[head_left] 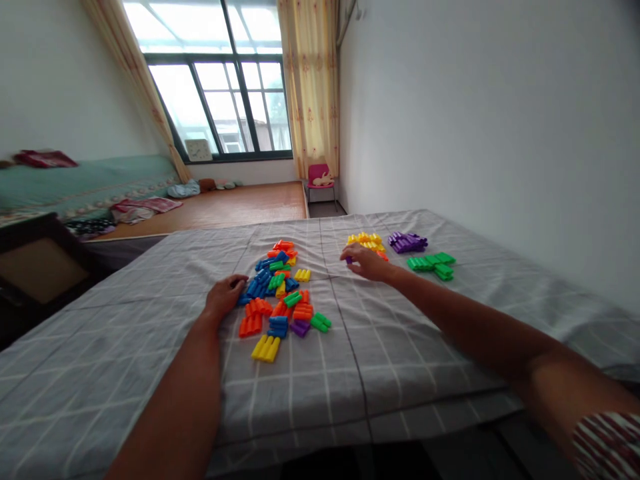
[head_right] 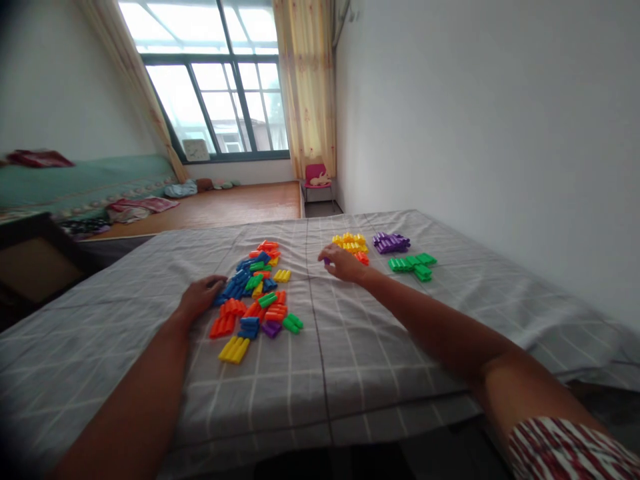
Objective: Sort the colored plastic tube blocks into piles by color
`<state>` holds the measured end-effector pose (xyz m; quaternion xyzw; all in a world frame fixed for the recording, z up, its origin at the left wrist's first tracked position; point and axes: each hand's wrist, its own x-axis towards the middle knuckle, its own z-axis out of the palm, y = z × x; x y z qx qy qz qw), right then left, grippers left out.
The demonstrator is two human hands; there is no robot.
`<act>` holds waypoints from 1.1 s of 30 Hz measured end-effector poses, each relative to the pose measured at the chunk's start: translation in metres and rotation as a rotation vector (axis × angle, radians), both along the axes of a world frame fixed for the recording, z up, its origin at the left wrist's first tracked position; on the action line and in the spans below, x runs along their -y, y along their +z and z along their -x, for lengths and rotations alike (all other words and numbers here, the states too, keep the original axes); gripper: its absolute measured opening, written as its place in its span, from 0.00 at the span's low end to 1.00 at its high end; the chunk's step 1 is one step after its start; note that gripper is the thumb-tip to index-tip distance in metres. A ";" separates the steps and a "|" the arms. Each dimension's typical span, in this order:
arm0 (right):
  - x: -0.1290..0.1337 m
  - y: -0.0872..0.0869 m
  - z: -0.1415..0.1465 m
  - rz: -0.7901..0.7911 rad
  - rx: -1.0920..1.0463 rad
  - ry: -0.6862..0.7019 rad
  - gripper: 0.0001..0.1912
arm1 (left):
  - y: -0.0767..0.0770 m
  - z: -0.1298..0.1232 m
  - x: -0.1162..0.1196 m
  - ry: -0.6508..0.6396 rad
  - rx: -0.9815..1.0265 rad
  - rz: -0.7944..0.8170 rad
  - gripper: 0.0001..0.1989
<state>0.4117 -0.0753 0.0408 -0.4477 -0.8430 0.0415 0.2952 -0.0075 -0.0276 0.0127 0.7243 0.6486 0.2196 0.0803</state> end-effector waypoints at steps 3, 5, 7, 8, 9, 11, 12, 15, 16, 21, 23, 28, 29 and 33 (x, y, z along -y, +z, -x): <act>-0.015 0.021 -0.069 0.057 -0.044 -0.183 0.19 | 0.001 0.000 -0.001 0.013 -0.011 0.007 0.20; -0.023 0.031 -0.116 0.060 -0.007 -0.321 0.25 | 0.000 0.001 -0.004 0.012 -0.014 0.006 0.20; -0.031 0.034 -0.156 0.090 0.076 -0.416 0.29 | -0.002 0.002 -0.007 0.013 -0.009 0.003 0.19; -0.034 0.033 -0.172 0.118 0.127 -0.450 0.30 | -0.002 0.003 -0.008 0.018 -0.004 0.004 0.19; -0.037 0.030 -0.185 0.150 0.176 -0.482 0.30 | -0.003 0.003 -0.009 0.024 -0.001 0.005 0.19; -0.040 0.023 -0.202 0.202 0.257 -0.532 0.30 | -0.004 0.004 -0.009 0.031 0.003 0.007 0.19; -0.041 0.018 -0.207 0.212 0.282 -0.550 0.30 | -0.004 0.004 -0.009 0.032 0.006 0.008 0.19; -0.035 0.009 -0.213 0.205 0.296 -0.568 0.30 | -0.003 0.003 -0.008 0.028 0.016 0.008 0.19; -0.032 0.008 -0.213 0.200 0.290 -0.570 0.30 | -0.003 0.003 -0.007 0.031 0.018 0.008 0.19; -0.016 0.021 -0.180 0.097 0.222 -0.544 0.27 | 0.000 -0.002 -0.003 0.046 0.029 0.009 0.18; -0.010 0.028 -0.143 0.023 0.169 -0.469 0.24 | 0.001 -0.005 0.000 0.047 0.027 0.007 0.18; 0.029 0.033 -0.010 0.020 0.070 -0.016 0.15 | 0.000 -0.008 0.004 0.039 0.017 0.014 0.19; 0.040 0.032 0.017 0.043 0.068 0.123 0.15 | -0.001 -0.007 0.004 0.040 0.021 0.012 0.19; 0.069 0.020 0.098 0.079 0.170 0.614 0.15 | -0.006 -0.005 0.003 0.029 0.048 0.001 0.18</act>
